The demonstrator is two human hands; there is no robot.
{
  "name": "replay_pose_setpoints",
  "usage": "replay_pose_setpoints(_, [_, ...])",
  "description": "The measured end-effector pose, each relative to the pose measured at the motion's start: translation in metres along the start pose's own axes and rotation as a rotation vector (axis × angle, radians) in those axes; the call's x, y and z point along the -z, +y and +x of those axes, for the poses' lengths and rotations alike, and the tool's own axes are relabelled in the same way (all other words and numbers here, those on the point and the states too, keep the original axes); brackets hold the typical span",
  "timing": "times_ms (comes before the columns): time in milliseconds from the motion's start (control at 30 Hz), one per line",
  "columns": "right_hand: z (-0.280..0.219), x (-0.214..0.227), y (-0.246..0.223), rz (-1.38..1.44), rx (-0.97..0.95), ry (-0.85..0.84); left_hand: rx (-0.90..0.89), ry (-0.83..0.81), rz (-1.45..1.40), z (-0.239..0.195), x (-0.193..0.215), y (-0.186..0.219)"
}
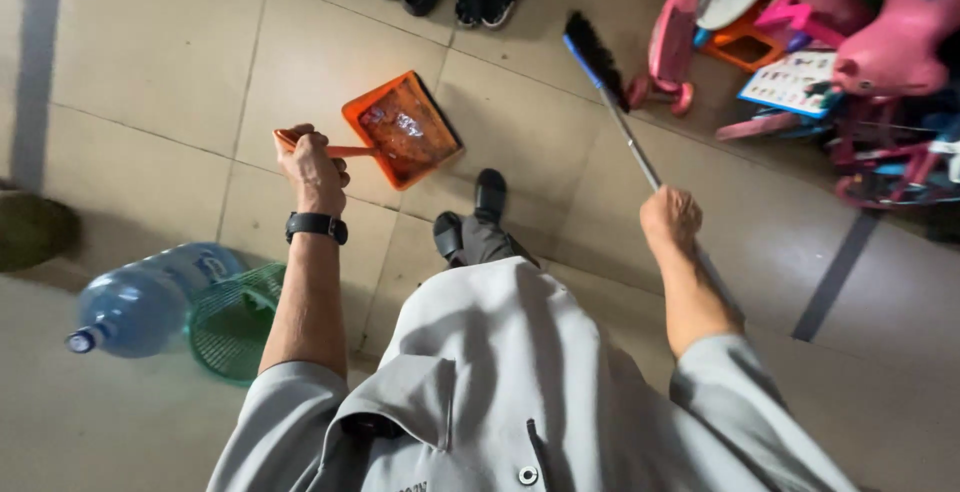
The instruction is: The person sweeps the tiled floor using a broom and an orange dustpan, moving debris from different areas of the hallway into the pan.
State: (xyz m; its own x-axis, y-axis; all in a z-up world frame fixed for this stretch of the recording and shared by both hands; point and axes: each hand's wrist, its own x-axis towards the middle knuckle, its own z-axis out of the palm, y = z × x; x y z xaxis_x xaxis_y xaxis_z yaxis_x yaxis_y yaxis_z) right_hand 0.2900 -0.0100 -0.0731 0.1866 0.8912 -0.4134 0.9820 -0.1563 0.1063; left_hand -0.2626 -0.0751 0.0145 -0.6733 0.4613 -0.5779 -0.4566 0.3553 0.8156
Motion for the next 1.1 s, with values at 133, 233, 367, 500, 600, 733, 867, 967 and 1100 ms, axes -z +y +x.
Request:
replay_pose_setpoints(133, [0.06,-0.032,-0.048,-0.023,0.071,-0.018,0.044,0.034,0.015,0.028,-0.03,-0.004])
replay_pose_setpoints(233, [0.039,-0.055,-0.098,-0.293,0.208,0.055,0.064,0.045,0.026,0.04,-0.043,-0.014])
replay_pose_setpoints(367, [-0.003,-0.032,-0.125,-0.148,0.297,-0.185,0.05,0.058,0.062,0.044,-0.057,-0.023])
replay_pose_setpoints(500, [-0.041,0.004,-0.108,0.025,0.404,-0.257,0.022,0.037,0.059,0.046,-0.052,-0.004])
replay_pose_setpoints(600, [-0.085,0.01,-0.045,0.082,0.269,-0.293,-0.002,0.043,0.092,0.054,-0.024,0.021])
replay_pose_setpoints(733, [-0.148,-0.012,0.057,-0.079,0.215,-0.092,0.017,0.009,0.068,0.062,0.01,0.046])
replay_pose_setpoints(867, [-0.143,-0.044,0.095,-0.039,-0.1,-0.03,0.0,-0.065,0.094,0.076,0.031,0.071])
replay_pose_setpoints(967, [-0.121,-0.064,0.066,0.024,-0.333,-0.125,-0.005,-0.087,0.161,0.093,0.043,0.08])
replay_pose_setpoints(1100, [-0.119,-0.095,-0.046,0.091,-0.442,-0.182,0.009,-0.107,0.241,0.132,0.047,0.088])
